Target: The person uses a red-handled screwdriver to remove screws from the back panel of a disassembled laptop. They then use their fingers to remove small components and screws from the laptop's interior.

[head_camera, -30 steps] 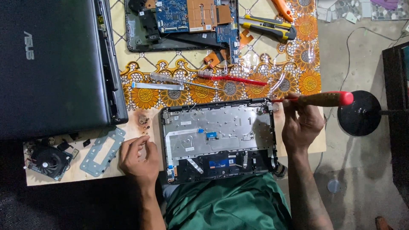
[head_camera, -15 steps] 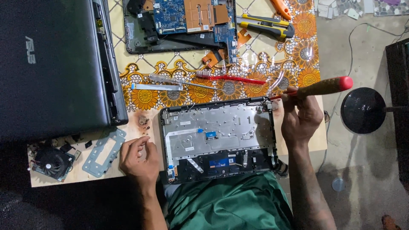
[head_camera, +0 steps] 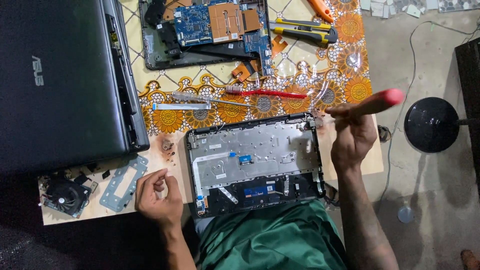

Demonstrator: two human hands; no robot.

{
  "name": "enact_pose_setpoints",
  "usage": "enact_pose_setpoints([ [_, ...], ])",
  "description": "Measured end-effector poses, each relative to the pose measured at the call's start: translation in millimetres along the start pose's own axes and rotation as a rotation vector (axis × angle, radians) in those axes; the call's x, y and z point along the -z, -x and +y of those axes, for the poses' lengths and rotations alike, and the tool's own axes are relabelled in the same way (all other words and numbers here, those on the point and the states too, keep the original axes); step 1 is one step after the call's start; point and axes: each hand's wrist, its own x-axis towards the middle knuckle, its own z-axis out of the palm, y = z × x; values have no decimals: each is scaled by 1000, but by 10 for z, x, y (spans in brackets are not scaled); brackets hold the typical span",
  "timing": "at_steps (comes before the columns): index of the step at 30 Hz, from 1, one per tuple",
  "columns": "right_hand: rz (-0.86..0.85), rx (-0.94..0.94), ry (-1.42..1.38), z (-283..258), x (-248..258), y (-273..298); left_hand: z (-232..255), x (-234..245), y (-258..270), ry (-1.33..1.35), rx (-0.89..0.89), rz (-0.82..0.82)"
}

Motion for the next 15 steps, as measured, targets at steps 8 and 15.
enact_pose_setpoints([
  [8,-243,-374,486,-47,-28,-98,199,-101,132,20,-74,-1],
  [15,-271,-412,685,50,-56,-62,913,-141,188,173,-185,-390],
])
